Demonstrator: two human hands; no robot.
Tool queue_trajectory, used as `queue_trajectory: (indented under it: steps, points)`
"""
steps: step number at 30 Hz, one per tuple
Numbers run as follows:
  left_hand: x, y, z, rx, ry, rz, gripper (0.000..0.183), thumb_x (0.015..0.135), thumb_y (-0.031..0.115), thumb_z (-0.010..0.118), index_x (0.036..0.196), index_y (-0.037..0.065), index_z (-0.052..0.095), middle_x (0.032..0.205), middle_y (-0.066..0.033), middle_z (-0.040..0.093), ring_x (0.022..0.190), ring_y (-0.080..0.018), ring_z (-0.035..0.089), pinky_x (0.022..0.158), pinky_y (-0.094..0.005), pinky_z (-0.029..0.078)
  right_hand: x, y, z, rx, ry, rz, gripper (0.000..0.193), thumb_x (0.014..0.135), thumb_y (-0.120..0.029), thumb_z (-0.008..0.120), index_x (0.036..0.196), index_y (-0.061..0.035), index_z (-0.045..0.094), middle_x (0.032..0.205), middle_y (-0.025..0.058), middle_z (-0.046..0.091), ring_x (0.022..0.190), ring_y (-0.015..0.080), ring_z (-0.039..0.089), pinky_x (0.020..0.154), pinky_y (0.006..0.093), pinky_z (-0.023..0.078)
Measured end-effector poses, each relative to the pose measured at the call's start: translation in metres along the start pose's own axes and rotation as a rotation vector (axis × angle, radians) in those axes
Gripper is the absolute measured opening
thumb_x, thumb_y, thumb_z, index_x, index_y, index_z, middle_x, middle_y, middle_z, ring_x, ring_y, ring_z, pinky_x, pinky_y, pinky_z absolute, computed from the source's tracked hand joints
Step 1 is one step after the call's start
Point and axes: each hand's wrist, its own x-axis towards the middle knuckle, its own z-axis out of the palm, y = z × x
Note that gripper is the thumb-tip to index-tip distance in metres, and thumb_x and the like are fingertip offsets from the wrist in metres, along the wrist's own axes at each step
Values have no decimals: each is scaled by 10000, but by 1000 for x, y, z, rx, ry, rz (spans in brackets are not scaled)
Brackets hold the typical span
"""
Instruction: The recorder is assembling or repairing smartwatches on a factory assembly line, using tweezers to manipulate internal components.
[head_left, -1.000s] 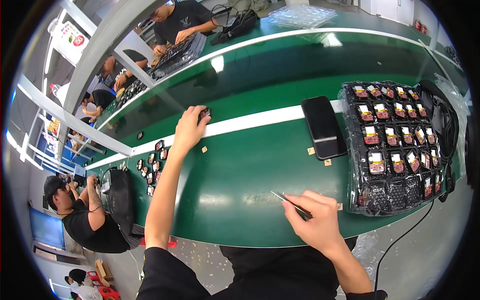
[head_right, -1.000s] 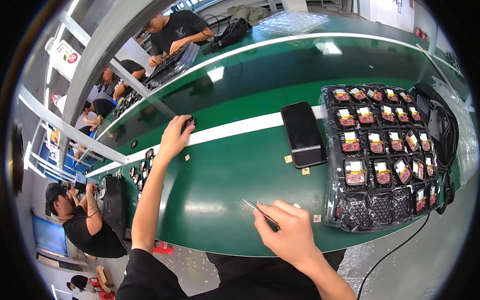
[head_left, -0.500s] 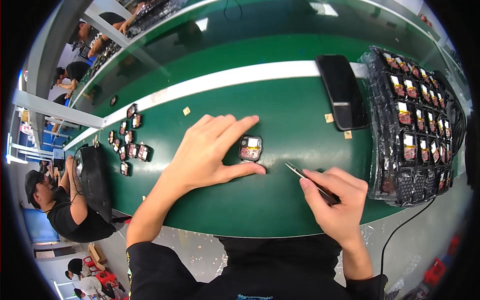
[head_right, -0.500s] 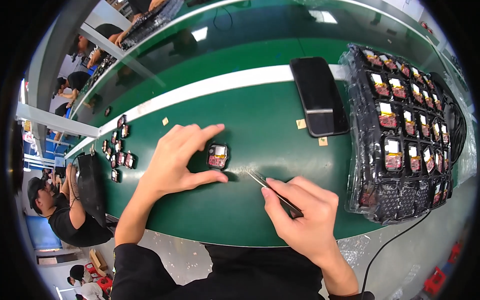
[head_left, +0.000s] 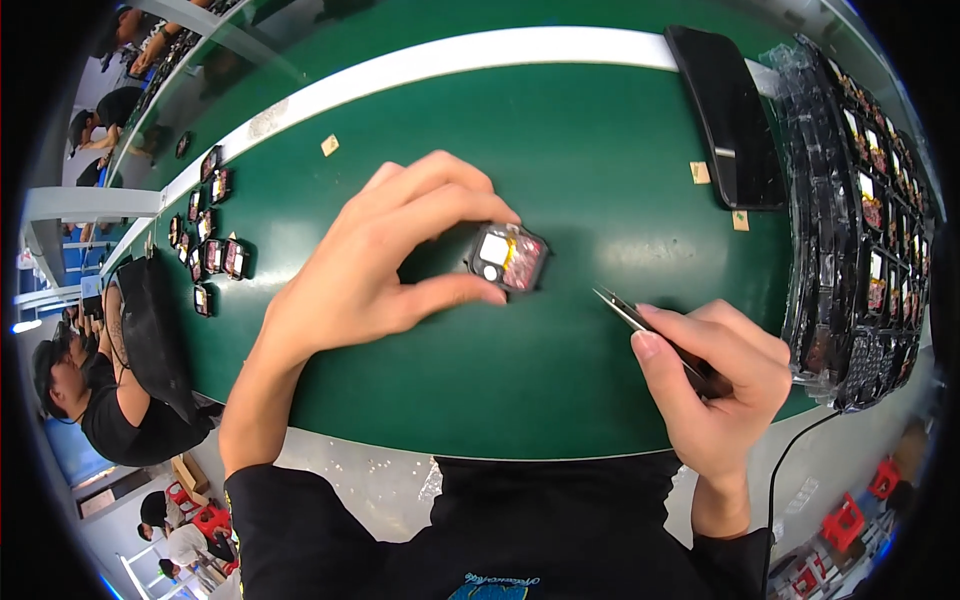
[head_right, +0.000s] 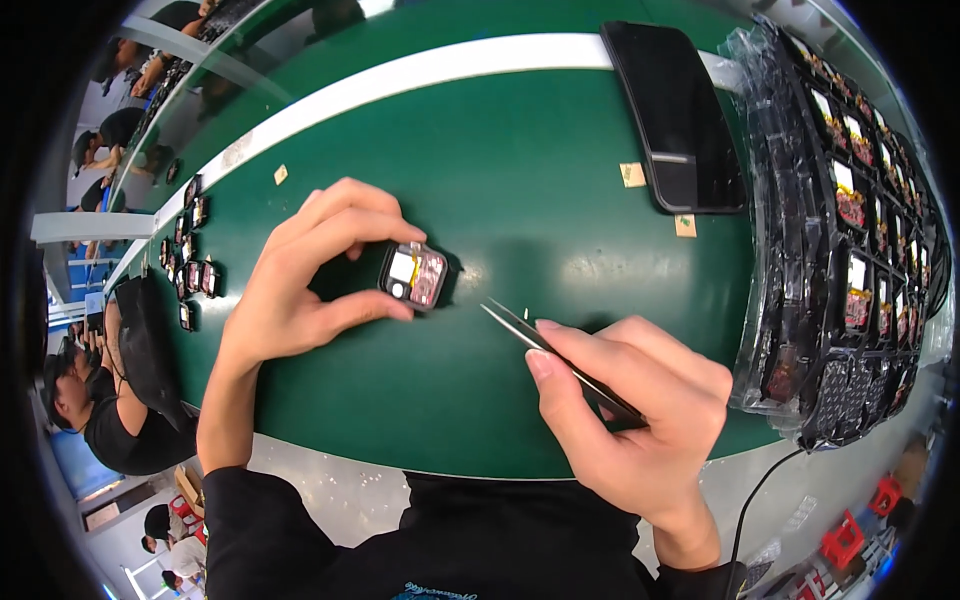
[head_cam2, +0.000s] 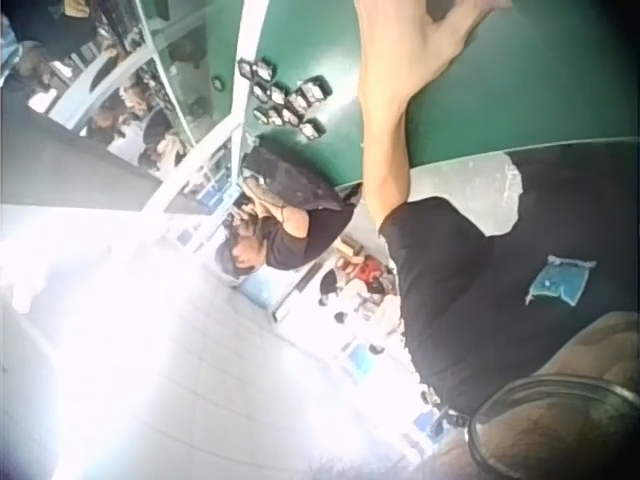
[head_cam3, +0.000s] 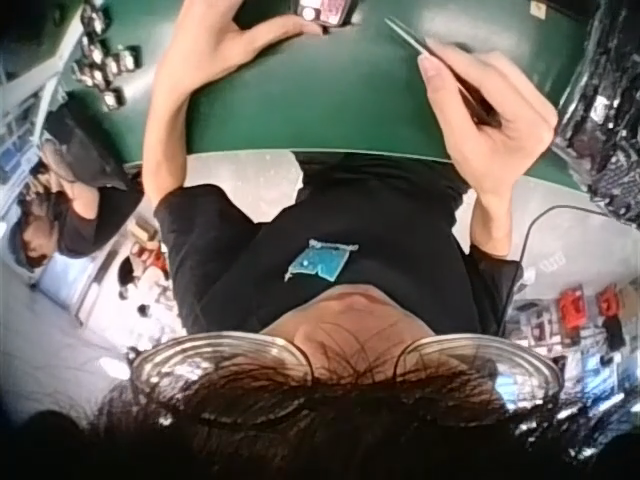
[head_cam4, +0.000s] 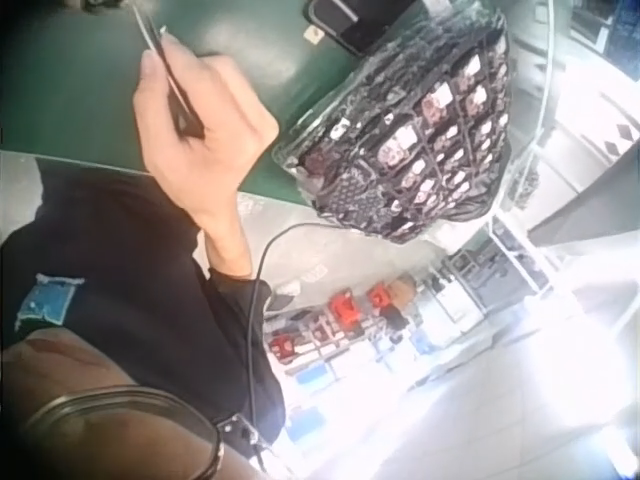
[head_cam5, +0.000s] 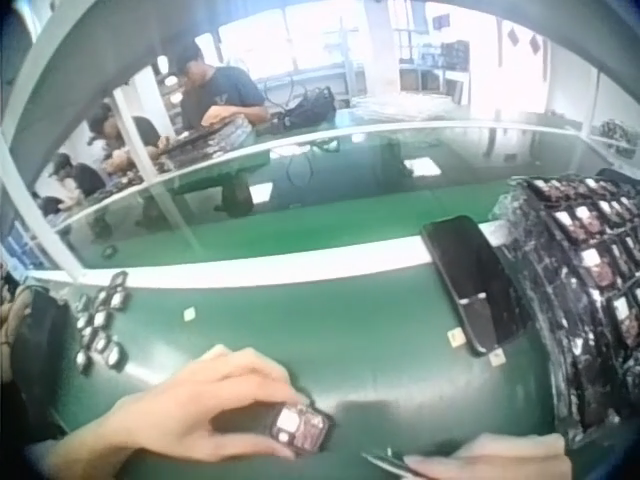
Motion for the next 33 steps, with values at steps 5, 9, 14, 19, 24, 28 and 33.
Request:
queue_trajectory:
  steps: [5, 9, 14, 19, 24, 28, 33]
  points:
    - [2, 21, 18, -94, -104, 61, 603, 697, 367, 991, 1190, 60, 826, 980, -36, 762, 848, -206, 668, 811, -338, 418, 2, 7, -3, 34, -73, -93, 211, 738, 73, 839, 943, 23, 838, 671, 37, 669, 496, 90, 543, 487, 252, 389]
    - [4, 21, 19, -73, -123, 50, 633, 679, 427, 977, 1158, 38, 835, 934, -44, 766, 829, -210, 670, 834, -349, 405, 1, 7, 0, -19, -120, -90, 215, 744, 92, 815, 950, 39, 846, 672, 49, 674, 523, 99, 533, 510, 251, 349]
    - [6, 19, 19, -40, -135, 82, 667, 681, 476, 959, 1139, 6, 842, 932, -72, 791, 811, -209, 687, 818, -354, 403, 2, 11, 6, -19, -112, -123, 220, 737, 96, 816, 946, 35, 849, 672, 46, 673, 509, 87, 533, 487, 242, 337]
    - [5, 17, 19, -28, -141, 109, 688, 679, 493, 952, 1140, -5, 838, 945, -81, 801, 796, -212, 692, 818, -357, 405, 2, 11, 9, -24, -104, -115, 213, 744, 98, 814, 946, 39, 847, 675, 50, 675, 506, 86, 544, 465, 244, 346]
    - [5, 18, 16, -15, -156, 110, 704, 682, 507, 944, 1144, -12, 834, 943, -85, 799, 791, -216, 694, 817, -358, 404, 4, 11, 7, -44, -132, -132, 208, 754, 104, 811, 951, 45, 843, 681, 58, 682, 501, 88, 546, 460, 240, 357]
    - [6, 15, 16, -1, -151, 137, 705, 682, 507, 951, 1144, -12, 832, 945, -85, 800, 788, -209, 692, 806, -351, 402, 3, 10, 7, -43, -113, -144, 209, 757, 104, 810, 954, 45, 844, 678, 58, 679, 501, 93, 548, 458, 242, 356]
    - [8, 22, 15, -46, -159, 21, 699, 668, 495, 971, 1135, -5, 828, 947, -65, 800, 765, -176, 680, 775, -323, 396, 1, 12, 6, -43, -89, -155, 259, 724, 94, 830, 975, 35, 851, 691, 52, 665, 509, 101, 537, 469, 254, 360]
